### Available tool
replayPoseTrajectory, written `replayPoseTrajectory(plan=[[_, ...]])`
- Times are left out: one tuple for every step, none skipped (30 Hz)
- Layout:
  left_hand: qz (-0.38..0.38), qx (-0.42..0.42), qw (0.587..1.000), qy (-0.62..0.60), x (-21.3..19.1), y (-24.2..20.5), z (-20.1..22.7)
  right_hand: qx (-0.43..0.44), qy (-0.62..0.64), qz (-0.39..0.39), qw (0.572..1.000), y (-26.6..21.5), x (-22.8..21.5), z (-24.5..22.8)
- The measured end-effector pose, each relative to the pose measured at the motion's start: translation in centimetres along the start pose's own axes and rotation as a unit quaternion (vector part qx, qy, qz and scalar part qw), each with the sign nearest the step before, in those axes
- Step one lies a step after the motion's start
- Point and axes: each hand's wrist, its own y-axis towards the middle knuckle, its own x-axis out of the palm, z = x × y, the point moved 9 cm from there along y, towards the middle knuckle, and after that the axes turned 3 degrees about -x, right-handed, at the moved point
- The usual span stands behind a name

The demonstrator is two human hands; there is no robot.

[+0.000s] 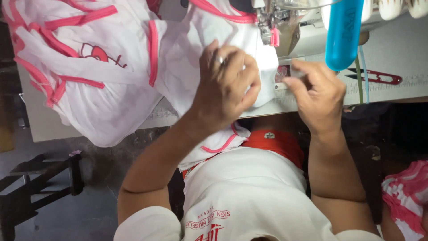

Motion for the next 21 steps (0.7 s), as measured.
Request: replayPoseTrajectory(plan=[[0.000, 0.001, 1.000, -0.002, 0.1, -0.3, 0.6, 0.002, -0.002, 0.000, 1.000, 0.7, 0.0, -0.4], [0.021, -0.021, 0.999, -0.035, -0.2, -0.5, 0.8, -0.049, 0.025, 0.004, 0.998, 1.5, -0.1, -1.7], [0.043, -0.042, 0.996, -0.066, -0.7, -0.9, 0.9, -0.100, 0.053, 0.008, 0.994, 2.1, -0.2, -3.1], [0.042, -0.042, 0.996, -0.067, -0.9, -1.0, 1.0, -0.099, 0.053, 0.008, 0.994, 2.6, 0.5, -3.3], [0.048, -0.052, 0.995, -0.075, -1.2, -1.0, 0.9, -0.167, 0.035, 0.009, 0.985, 2.9, 1.0, -4.7], [0.054, -0.063, 0.993, -0.083, -1.5, -1.1, 0.8, -0.234, 0.016, 0.009, 0.972, 3.1, 1.6, -6.1], [0.054, -0.062, 0.993, -0.084, -1.6, -1.0, 0.6, -0.234, 0.015, 0.009, 0.972, 2.7, 1.9, -5.5], [0.063, -0.063, 0.992, -0.086, -1.9, -1.0, 0.3, -0.194, 0.101, -0.009, 0.976, 2.6, 2.3, -4.2], [0.070, -0.066, 0.991, -0.088, -2.2, -1.0, 0.0, -0.152, 0.188, -0.028, 0.970, 2.4, 2.9, -2.9], [0.070, -0.067, 0.991, -0.087, -2.5, -1.2, -0.2, -0.152, 0.189, -0.028, 0.970, 1.6, 3.8, -0.8], [0.057, -0.087, 0.989, -0.102, -2.5, -1.5, -0.8, -0.033, 0.227, 0.109, 0.967, 0.7, 2.7, 3.9], [0.044, -0.108, 0.986, -0.115, -2.6, -1.8, -1.4, 0.089, 0.258, 0.239, 0.932, -1.4, 2.1, 8.6], [0.042, -0.108, 0.986, -0.117, -2.7, -2.1, -1.1, 0.091, 0.257, 0.240, 0.932, -1.9, 2.1, 10.0], [0.053, -0.101, 0.988, -0.106, -3.1, -2.5, -0.7, 0.202, 0.420, 0.310, 0.829, -3.7, 2.6, 13.9], [0.064, -0.092, 0.989, -0.096, -3.5, -2.7, -0.3, 0.301, 0.558, 0.367, 0.680, -5.8, 4.2, 17.0], [0.062, -0.090, 0.989, -0.099, -2.9, -3.1, 0.1, 0.302, 0.557, 0.370, 0.680, -6.1, 4.9, 16.2], [0.058, -0.073, 0.989, -0.116, -2.2, -3.5, 0.8, 0.322, 0.553, 0.328, 0.695, -6.1, 6.2, 15.3], [0.053, -0.055, 0.988, -0.133, -1.6, -4.0, 1.5, 0.341, 0.547, 0.286, 0.709, -6.1, 7.5, 14.4], [0.052, -0.055, 0.988, -0.134, 0.0, -4.6, 1.8, 0.342, 0.547, 0.287, 0.708, -6.7, 7.8, 13.5], [0.070, -0.049, 0.986, -0.140, 1.2, -5.2, 2.1, 0.288, 0.549, 0.173, 0.765, -5.7, 8.9, 11.2], [0.087, -0.044, 0.984, -0.146, 2.4, -6.0, 2.4, 0.229, 0.541, 0.057, 0.807, -5.4, 10.2, 8.4]])
